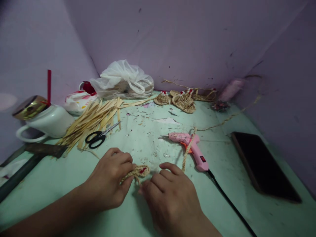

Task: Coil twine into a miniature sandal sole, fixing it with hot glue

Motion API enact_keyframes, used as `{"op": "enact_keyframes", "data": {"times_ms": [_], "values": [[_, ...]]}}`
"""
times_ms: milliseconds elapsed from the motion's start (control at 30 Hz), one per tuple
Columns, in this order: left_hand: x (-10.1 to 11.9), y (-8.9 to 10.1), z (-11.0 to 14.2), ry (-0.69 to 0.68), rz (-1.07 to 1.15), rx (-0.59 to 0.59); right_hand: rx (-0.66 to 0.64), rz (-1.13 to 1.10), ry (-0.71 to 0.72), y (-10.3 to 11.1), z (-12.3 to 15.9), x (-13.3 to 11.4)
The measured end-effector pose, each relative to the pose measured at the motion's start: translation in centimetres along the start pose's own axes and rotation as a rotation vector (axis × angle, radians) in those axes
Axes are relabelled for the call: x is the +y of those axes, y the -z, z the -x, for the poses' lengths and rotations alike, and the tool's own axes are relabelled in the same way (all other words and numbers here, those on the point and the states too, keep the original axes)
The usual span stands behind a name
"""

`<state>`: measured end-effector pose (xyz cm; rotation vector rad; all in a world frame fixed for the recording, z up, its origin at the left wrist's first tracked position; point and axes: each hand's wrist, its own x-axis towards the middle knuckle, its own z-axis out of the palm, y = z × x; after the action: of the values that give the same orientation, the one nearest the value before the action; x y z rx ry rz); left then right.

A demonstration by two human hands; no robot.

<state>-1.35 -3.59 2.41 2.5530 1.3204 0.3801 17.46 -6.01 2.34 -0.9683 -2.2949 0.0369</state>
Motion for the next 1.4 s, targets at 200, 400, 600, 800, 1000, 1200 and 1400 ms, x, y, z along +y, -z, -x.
{"op": "enact_keyframes", "data": {"times_ms": [200, 400, 600, 800, 1000, 1200, 1400], "values": [[0.0, 0.0, 0.1, -0.011, 0.004, -0.001, -0.092, 0.105, -0.085, 0.7, -0.1, 1.0], [0.0, -0.1, 0.0, -0.010, -0.002, 0.016, -0.164, 0.067, -0.097, 0.6, 0.0, 1.3], [-0.2, -0.2, 0.1, -0.014, 0.004, 0.010, -0.163, 0.107, -0.094, 0.5, 0.2, 1.8], [-0.1, 0.0, -0.1, -0.037, 0.007, -0.005, -0.138, 0.136, -0.110, 0.0, 0.2, 2.4], [-0.2, 0.0, -0.2, -0.039, 0.033, 0.006, -0.205, 0.110, -0.293, -0.4, 0.1, 2.1], [-0.2, -0.3, -0.4, -0.044, 0.045, 0.050, -0.067, 0.102, -0.345, -1.2, 0.1, 0.8], [-0.2, -0.4, -0.3, -0.032, 0.050, 0.054, -0.107, -0.362, -0.377, -2.0, 0.1, -0.6]]}}
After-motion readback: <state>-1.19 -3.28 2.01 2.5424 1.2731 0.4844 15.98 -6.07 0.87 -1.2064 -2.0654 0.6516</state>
